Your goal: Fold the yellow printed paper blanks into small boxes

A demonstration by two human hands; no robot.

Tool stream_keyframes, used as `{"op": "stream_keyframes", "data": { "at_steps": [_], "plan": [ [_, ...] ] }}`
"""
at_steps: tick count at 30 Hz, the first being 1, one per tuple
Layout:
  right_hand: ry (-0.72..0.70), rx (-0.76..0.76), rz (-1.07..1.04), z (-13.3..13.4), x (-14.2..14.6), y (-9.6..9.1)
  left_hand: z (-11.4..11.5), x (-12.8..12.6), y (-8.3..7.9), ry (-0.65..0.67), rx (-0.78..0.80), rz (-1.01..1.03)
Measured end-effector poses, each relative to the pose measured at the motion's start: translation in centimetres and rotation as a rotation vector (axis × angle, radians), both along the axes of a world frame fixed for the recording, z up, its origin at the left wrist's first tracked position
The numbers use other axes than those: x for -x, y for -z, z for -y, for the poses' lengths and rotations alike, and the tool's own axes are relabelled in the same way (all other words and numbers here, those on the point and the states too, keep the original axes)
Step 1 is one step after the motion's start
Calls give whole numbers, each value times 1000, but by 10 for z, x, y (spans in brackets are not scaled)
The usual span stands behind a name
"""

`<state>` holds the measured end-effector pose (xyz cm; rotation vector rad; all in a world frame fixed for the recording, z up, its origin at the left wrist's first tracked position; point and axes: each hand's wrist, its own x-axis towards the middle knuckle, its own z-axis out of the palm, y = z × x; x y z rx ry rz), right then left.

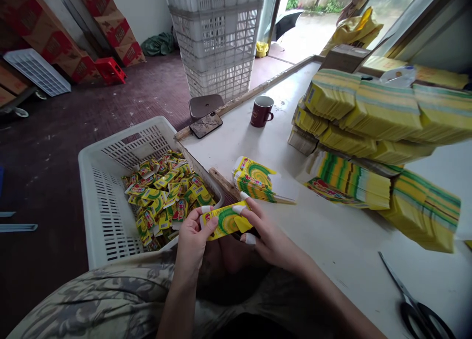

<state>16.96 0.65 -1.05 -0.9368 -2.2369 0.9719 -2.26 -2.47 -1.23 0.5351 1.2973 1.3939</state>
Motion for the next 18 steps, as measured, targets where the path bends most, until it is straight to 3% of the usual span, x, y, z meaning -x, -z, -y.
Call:
{"op": "stream_keyframes", "data": {
  "at_steps": [3,7,10,13,16,18],
  "plan": [
    [53,56,20,4,11,5,2,-2,-3,2,-10,-2],
    [149,45,-118,1,17,8,4,-1,-3,-6,-20,-19],
    [95,64,-188,-5,12,1,4,-2,-2,-4,-31,6],
    [33,178,-254,-9,6,-5,3,-6,0,-54,-40,54],
    [133,356,-374,-8,9,-1,3,-9,1,-61,-54,68],
    [202,380,-413,-6,15,4,4,-9,2,-27,-56,25]
  ]
}}
